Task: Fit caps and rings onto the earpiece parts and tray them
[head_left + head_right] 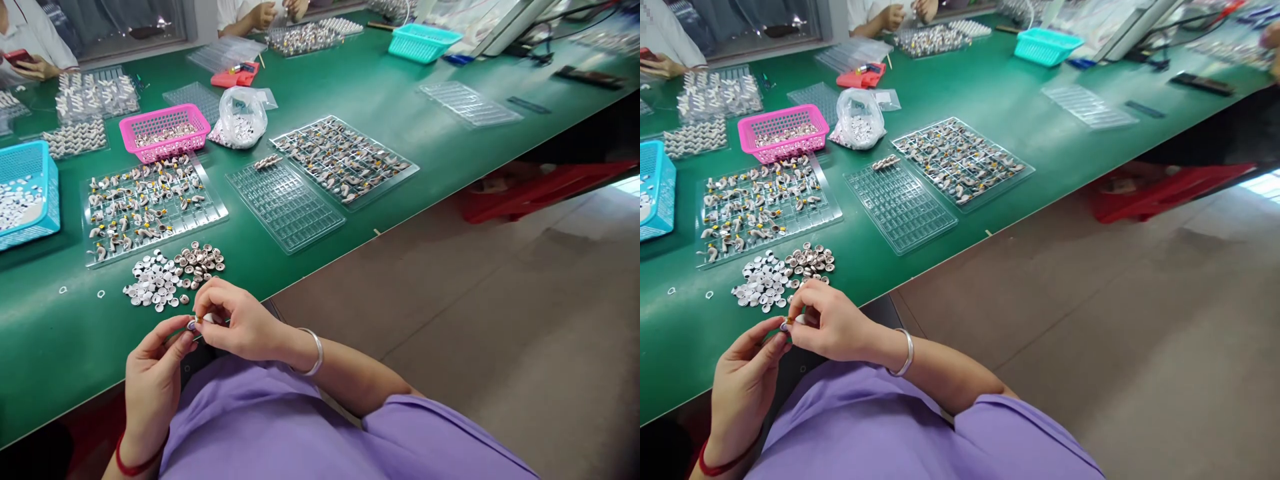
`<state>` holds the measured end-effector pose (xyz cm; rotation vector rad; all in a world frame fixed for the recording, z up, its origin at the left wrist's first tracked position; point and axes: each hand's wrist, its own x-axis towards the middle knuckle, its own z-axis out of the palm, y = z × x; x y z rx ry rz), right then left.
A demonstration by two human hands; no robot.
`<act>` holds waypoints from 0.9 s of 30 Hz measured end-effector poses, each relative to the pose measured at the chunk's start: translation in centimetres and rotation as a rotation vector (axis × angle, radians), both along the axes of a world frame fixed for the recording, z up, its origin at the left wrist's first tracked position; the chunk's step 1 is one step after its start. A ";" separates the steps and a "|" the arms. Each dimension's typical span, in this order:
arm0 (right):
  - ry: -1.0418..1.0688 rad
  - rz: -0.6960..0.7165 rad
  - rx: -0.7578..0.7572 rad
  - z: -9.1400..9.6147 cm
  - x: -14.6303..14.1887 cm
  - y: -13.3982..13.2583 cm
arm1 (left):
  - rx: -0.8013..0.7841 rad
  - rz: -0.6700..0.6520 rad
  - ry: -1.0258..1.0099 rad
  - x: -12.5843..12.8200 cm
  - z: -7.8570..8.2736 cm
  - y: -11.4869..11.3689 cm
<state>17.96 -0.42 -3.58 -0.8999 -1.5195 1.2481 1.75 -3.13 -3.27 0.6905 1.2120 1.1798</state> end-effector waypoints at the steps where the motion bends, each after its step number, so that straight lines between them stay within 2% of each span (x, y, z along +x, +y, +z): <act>1: -0.007 0.005 -0.004 0.0 0.0 0.0 | 0.013 0.009 0.009 0.0 -0.1 -0.1; 5: -0.013 -0.005 -0.011 0.1 0.0 -0.1 | 0.047 0.035 0.024 0.2 -0.3 -0.3; 14: -0.014 -0.005 -0.003 0.3 0.0 -0.2 | -0.071 0.070 -0.063 0.2 -0.2 -0.4; 20: -0.015 -0.006 -0.023 0.3 -0.1 -0.3 | -0.059 0.091 -0.077 0.4 -0.6 -0.3; 23: 0.024 0.006 -0.076 0.3 -0.2 -0.3 | -0.033 0.101 -0.078 0.5 -0.6 -0.3; 27: 0.161 0.089 -0.260 0.5 -0.5 -0.1 | 0.001 0.112 -0.074 0.5 -0.3 -0.4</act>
